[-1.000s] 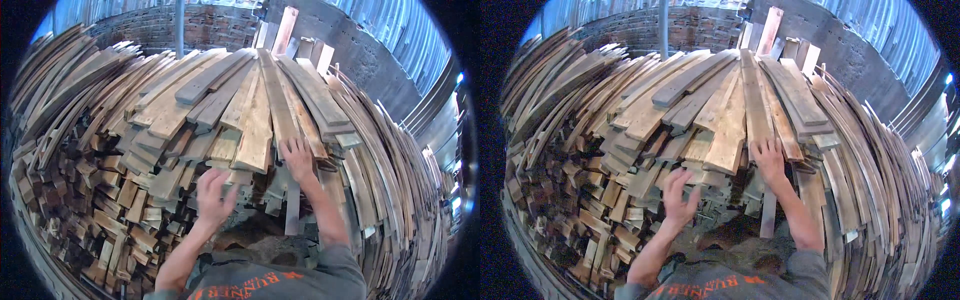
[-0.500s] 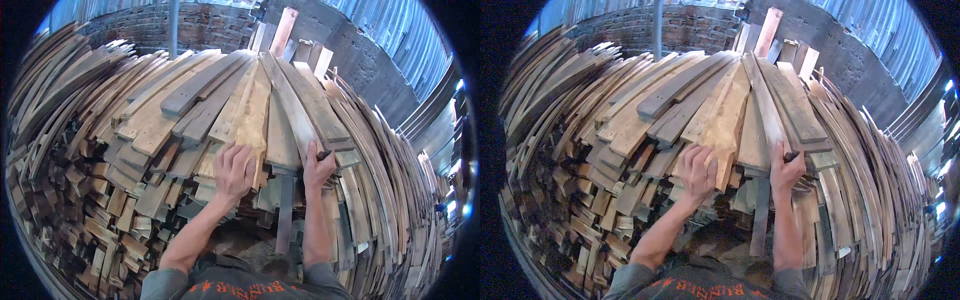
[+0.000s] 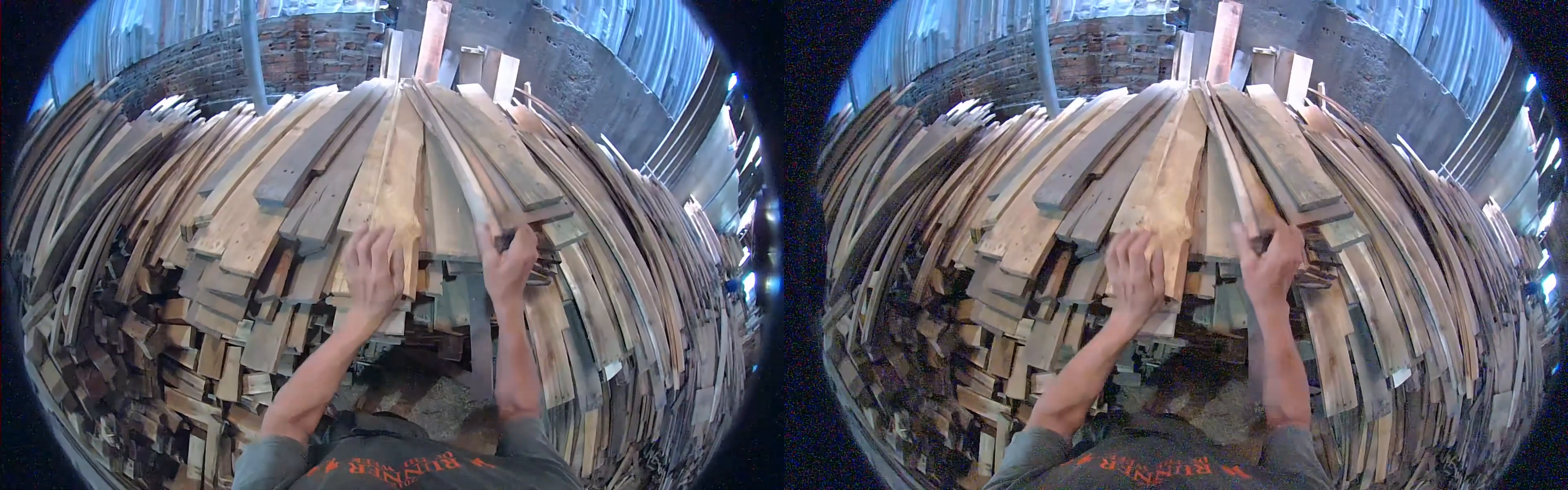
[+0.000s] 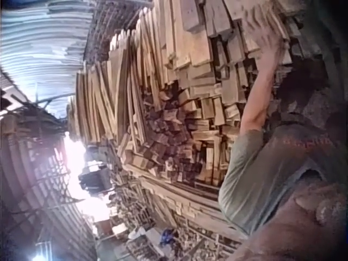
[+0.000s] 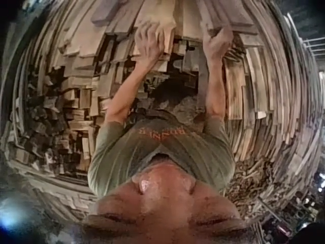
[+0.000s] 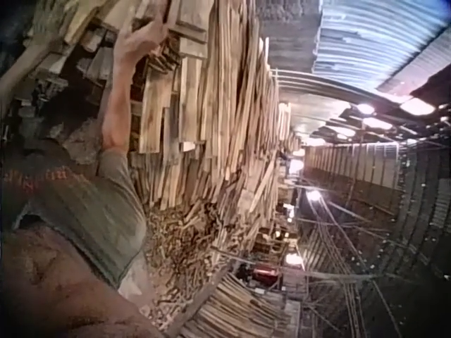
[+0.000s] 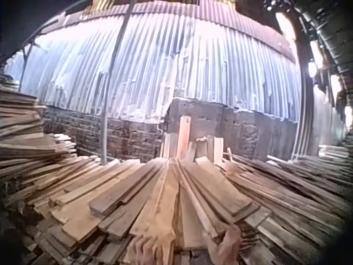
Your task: The recorder is sorting, moving, and stacking wooden planks at a processing station on a factory floor.
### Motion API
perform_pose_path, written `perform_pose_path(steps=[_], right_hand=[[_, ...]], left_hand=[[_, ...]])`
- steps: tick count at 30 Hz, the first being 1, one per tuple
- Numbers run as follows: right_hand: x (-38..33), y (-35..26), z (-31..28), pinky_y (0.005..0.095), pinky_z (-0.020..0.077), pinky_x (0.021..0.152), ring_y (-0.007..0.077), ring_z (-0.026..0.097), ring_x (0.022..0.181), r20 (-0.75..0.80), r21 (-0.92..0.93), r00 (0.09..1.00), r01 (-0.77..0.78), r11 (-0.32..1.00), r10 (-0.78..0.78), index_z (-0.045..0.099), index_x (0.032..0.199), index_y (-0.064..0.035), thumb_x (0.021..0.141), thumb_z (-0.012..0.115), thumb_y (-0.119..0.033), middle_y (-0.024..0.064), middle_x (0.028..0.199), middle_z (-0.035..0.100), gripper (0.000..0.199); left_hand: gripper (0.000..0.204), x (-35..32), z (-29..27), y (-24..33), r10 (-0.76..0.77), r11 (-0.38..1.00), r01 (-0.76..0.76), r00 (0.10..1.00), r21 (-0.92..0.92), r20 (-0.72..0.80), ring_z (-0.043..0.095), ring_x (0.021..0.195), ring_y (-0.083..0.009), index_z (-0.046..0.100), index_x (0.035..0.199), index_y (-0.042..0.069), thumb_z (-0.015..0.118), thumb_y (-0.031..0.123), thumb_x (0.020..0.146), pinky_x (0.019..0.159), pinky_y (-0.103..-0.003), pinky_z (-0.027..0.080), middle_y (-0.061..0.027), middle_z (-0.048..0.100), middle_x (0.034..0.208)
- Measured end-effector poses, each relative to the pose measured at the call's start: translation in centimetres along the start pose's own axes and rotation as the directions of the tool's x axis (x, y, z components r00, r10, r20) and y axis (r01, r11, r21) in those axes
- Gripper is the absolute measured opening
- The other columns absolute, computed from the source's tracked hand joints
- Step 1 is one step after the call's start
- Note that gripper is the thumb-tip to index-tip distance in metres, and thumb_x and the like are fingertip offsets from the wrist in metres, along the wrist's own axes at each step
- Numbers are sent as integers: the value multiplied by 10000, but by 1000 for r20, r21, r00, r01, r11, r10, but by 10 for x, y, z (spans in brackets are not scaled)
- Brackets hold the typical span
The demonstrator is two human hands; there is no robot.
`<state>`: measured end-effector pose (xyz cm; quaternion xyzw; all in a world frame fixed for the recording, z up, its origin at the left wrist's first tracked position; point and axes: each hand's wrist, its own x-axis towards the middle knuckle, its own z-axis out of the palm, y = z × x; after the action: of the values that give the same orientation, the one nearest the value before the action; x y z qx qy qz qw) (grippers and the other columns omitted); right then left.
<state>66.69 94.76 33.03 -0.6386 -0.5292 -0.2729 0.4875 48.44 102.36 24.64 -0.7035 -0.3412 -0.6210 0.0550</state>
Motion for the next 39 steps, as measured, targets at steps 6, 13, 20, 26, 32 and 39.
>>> perform_pose_path(steps=[6, 13, 20, 26, 32, 39], right_hand=[[-64, 0, -8, 499, 387, 1041, 334, 605, 1057, 308, -194, 900, 376, 906, -307, 655, 1176, -17, 680, 865, -212, 149, 1118, 681, 572], [-40, -1, -19, 533, 359, 1083, 356, 608, 1074, 208, -164, 947, 282, 945, -246, 635, 1170, 16, 690, 869, -242, 165, 1134, 673, 594], [-16, 2, 17, 543, 336, 1058, 324, 521, 1141, 442, -213, 862, 370, 904, -249, 598, 1204, -46, 737, 822, -305, 123, 1215, 600, 579], [-43, 14, -8, 541, 264, 1152, 419, 366, 1360, 531, -273, 846, 222, 936, -46, 501, 1387, -63, 786, 780, -274, 201, 1467, 420, 695], [-64, 44, -17, 509, 320, 1112, 444, 381, 1332, 452, -378, 890, 133, 916, 57, 511, 1336, -32, 869, 703, -253, 224, 1442, 426, 551], [-69, 52, -10, 520, 287, 1133, 441, 355, 1351, 450, -413, 891, 155, 897, 53, 501, 1359, -37, 887, 665, -308, 236, 1443, 421, 569]], left_hand=[[416, 3, 10, 3, -44, 998, 44, 999, -40, 22, 488, 1203, -399, 518, 1293, 7, 623, 94, 901, 1027, -492, 380, -174, 564, 1217], [506, 34, 66, -17, -195, 980, 190, 975, 51, 110, 359, 1348, -411, 423, 1412, 52, 563, 192, 947, 1095, -569, 266, -170, 486, 1344], [604, 12, 67, -21, -208, 976, 216, 951, -9, 230, 323, 1367, -440, 390, 1427, 8, 585, 310, 942, 1105, -577, 250, -237, 439, 1382], [727, 63, -14, -127, -290, 925, 223, 937, 307, 194, 281, 1383, -471, 468, 1381, 29, 675, 468, 839, 1129, -590, 224, -263, 393, 1444], [784, 93, -42, -206, -568, 742, 267, 739, 615, 364, 282, 1428, -439, 462, 1404, 70, 678, 541, 816, 1142, -579, 238, -258, 394, 1484], [902, 109, -37, -226, -715, 685, 406, 535, 606, 450, 483, 1291, -433, 448, 1412, 80, 722, 607, 733, 1064, -567, 356, -243, 494, 1415]])
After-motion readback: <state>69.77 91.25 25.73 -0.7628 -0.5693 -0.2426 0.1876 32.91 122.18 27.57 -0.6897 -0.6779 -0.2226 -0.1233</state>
